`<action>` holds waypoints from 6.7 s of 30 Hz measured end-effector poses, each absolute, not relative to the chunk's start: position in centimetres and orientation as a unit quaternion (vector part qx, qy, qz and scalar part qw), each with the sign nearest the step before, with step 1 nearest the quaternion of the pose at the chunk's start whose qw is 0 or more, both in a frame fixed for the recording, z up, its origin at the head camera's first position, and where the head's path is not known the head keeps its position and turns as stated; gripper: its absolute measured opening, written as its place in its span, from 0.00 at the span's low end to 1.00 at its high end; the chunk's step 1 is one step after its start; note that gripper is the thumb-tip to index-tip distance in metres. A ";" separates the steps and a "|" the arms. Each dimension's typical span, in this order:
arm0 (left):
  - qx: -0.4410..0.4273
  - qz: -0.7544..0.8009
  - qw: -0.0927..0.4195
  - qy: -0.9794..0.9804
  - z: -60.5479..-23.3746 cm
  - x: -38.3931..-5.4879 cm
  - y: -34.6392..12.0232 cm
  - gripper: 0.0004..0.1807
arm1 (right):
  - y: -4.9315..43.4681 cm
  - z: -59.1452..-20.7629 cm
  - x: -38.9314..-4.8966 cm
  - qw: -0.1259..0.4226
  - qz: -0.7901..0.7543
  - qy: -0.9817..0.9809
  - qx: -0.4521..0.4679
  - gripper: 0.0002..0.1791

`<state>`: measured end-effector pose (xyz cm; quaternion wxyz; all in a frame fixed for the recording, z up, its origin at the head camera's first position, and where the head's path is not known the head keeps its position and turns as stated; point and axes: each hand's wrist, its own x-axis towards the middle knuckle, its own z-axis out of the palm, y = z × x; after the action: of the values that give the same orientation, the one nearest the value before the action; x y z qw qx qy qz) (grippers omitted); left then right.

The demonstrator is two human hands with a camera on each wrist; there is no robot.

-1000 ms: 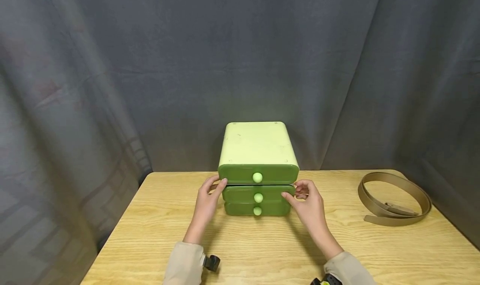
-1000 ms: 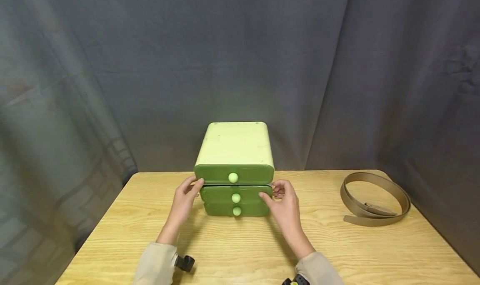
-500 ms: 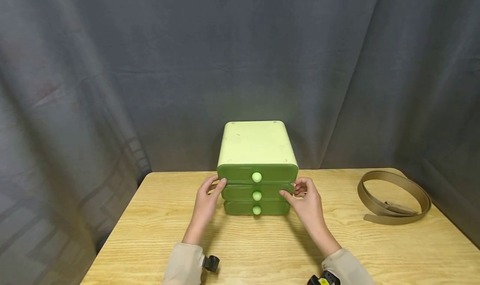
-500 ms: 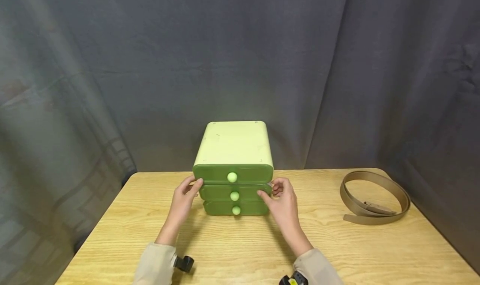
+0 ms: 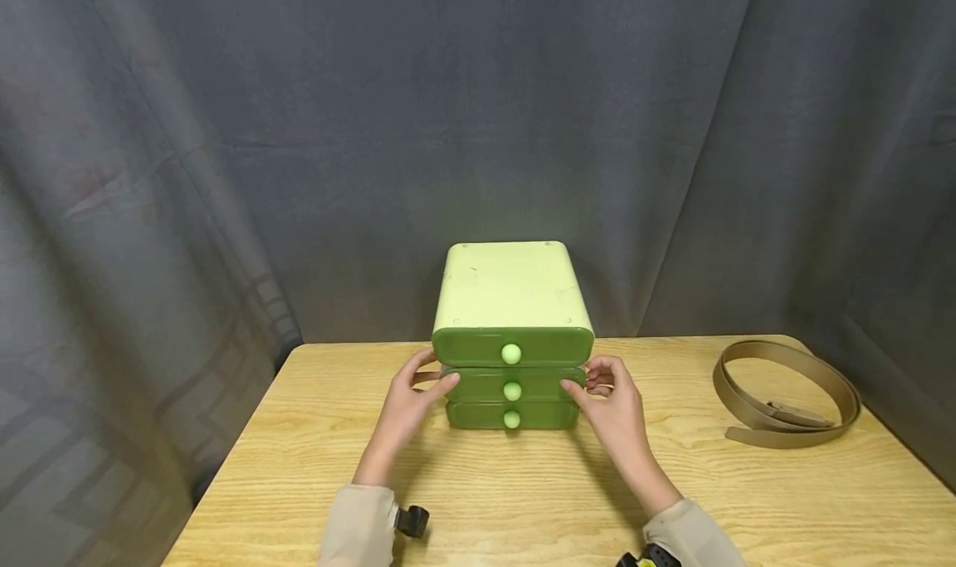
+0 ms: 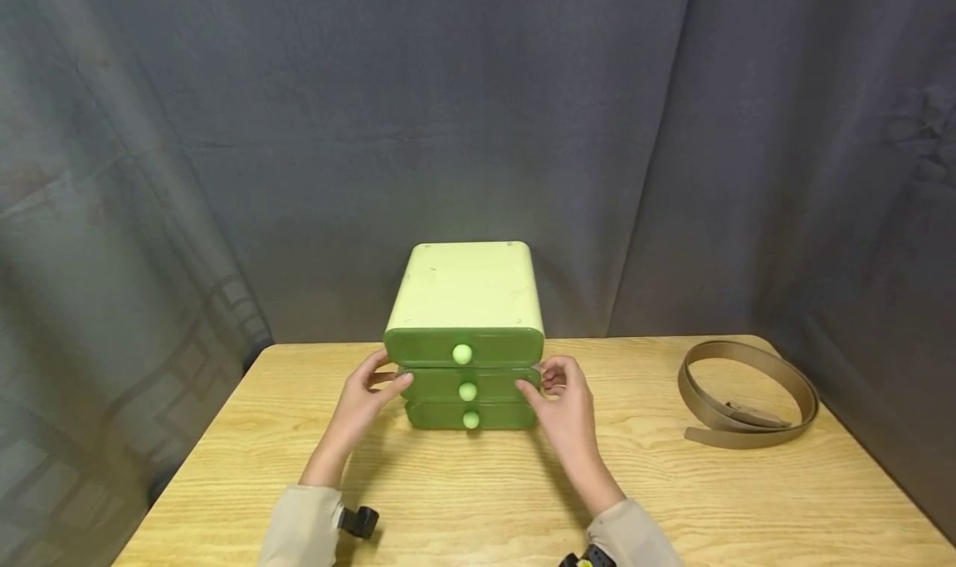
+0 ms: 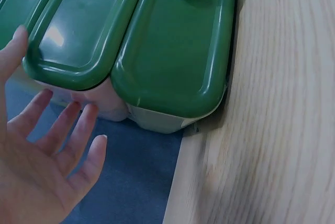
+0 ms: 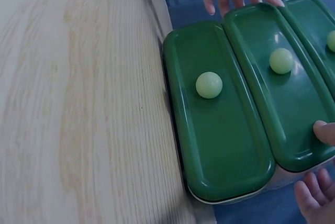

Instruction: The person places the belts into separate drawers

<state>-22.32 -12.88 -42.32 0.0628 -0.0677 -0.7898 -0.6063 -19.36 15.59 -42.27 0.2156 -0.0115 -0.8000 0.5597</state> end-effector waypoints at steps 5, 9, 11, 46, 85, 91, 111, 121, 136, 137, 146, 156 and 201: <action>-0.062 -0.602 0.047 -0.794 -42.6 -22.4 -13.0 0.37 | 15.8 -42.1 -19.0 0.208 0.574 -0.792 -0.008 0.18; -0.061 -0.601 0.048 -0.796 -42.6 -22.5 -13.0 0.38 | 16.0 -42.1 -19.0 0.211 0.573 -0.792 -0.004 0.17; -0.064 -0.603 0.046 -0.794 -42.6 -22.6 -12.9 0.39 | 16.0 -42.0 -18.9 0.212 0.572 -0.792 -0.005 0.17; -0.022 -0.473 0.079 -0.877 -43.5 -22.3 -12.4 0.39 | 13.3 -45.0 -16.8 0.048 0.584 -0.807 0.070 0.14; 0.011 -0.445 0.164 -0.880 -43.2 -21.8 -11.7 0.35 | 10.1 -47.2 -19.6 0.033 0.633 -0.773 0.036 0.12; 0.005 -0.445 0.200 -0.873 -43.0 -21.7 -11.5 0.32 | 9.8 -47.0 -19.5 0.047 0.621 -0.782 0.034 0.12; 0.018 -0.427 0.264 -0.865 -43.2 -21.5 -10.8 0.31 | 9.6 -46.8 -19.5 0.055 0.632 -0.772 0.016 0.10; 0.024 -0.413 0.291 -0.863 -43.2 -21.7 -10.6 0.33 | 9.6 -46.9 -19.6 0.062 0.633 -0.771 0.018 0.10; 0.055 -0.431 0.273 -0.858 -42.9 -21.8 -10.4 0.35 | 9.6 -47.2 -19.8 0.064 0.657 -0.751 0.013 0.08; 0.056 -0.431 0.271 -0.859 -42.9 -21.8 -10.4 0.35 | 9.6 -47.2 -19.8 0.065 0.658 -0.750 0.011 0.08; 0.068 -0.437 0.270 -0.855 -42.9 -21.8 -10.5 0.35 | 9.6 -47.1 -19.5 0.066 0.645 -0.761 0.019 0.08; 0.069 -0.431 0.261 -0.861 -42.7 -21.7 -10.8 0.37 | 9.6 -46.8 -18.6 0.052 0.627 -0.776 0.039 0.08; -0.097 -0.482 0.118 -0.863 -42.9 -22.4 -13.3 0.33 | 10.9 -46.4 -12.6 -0.043 0.617 -0.778 0.111 0.12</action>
<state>-22.41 -13.35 -42.93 0.1178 -0.0969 -0.8630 -0.4815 -12.63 10.86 -46.38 -0.0434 0.1115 -0.7780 0.6168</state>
